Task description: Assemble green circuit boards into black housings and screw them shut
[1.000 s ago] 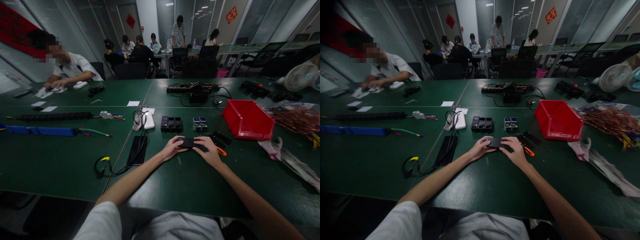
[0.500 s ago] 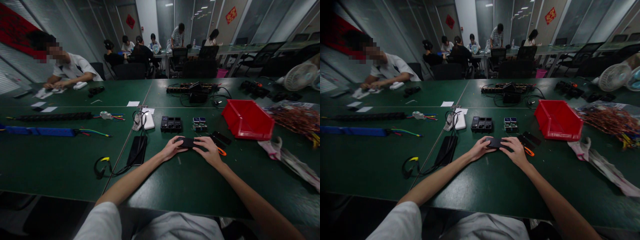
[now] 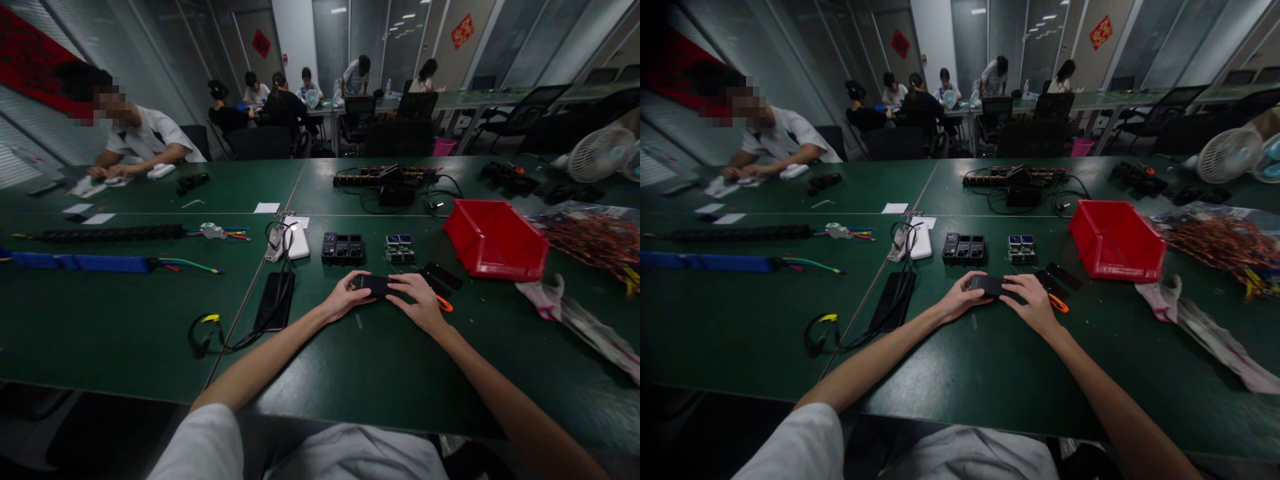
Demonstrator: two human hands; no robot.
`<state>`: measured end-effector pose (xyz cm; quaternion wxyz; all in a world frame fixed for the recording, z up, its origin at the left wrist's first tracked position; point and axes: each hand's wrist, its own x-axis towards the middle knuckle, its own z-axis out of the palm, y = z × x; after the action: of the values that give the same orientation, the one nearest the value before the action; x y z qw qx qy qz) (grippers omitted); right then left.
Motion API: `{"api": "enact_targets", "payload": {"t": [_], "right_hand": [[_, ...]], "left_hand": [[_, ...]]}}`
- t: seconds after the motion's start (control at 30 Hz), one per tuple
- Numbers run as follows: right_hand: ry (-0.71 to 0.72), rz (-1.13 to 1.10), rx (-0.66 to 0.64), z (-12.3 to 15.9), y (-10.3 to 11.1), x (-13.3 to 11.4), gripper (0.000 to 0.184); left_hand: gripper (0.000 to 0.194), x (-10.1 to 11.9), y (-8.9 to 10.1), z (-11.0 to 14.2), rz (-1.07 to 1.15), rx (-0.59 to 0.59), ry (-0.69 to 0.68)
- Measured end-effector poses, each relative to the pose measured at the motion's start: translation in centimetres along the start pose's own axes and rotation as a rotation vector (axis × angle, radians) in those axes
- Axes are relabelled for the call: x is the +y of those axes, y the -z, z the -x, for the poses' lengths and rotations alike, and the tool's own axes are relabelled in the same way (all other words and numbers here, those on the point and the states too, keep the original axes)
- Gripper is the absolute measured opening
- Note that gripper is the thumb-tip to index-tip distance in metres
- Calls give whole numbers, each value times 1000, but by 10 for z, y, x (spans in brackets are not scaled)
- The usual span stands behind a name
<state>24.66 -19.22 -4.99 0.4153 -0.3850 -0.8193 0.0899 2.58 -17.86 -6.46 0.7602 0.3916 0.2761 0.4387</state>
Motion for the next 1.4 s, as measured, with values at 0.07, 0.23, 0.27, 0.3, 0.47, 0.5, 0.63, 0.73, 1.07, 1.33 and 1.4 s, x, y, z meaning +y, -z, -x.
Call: {"api": "enact_targets", "payload": {"t": [0.07, 0.23, 0.27, 0.3, 0.47, 0.5, 0.63, 0.73, 1.07, 1.33, 1.4], "right_hand": [[10, 14, -1, 0, 0, 1, 26], [11, 18, -2, 0, 0, 0, 26], [8, 15, -2, 0, 0, 0, 25], [6, 10, -3, 0, 0, 0, 25], [-6, -4, -29, 0, -1, 1, 26], [-9, -2, -39, 0, -1, 1, 27], [-28, -12, -72, 0, -2, 1, 29], [-52, -39, -75, 1, -3, 0, 28], [-126, -118, -71, 0, -2, -1, 24], [-130, -130, -67, -1, -3, -3, 22], [-137, -137, -67, -1, -4, -4, 22]], "left_hand": [[56, -1, 0, 0, -24, 10, -16], [57, -1, -2, 2, -63, 9, -54], [58, -1, -3, 2, -68, 12, -55], [58, -1, -3, 3, -72, 14, -56], [59, -2, -4, 2, -96, 20, -67], [59, -2, -4, 2, -102, 21, -68], [56, -2, -5, 3, -125, 27, -70], [55, -2, -6, 3, -141, 37, -71], [62, -2, -6, 5, -172, 16, -81], [50, -3, -6, 4, -197, 16, -80], [52, -3, -6, 4, -201, 10, -82]]}}
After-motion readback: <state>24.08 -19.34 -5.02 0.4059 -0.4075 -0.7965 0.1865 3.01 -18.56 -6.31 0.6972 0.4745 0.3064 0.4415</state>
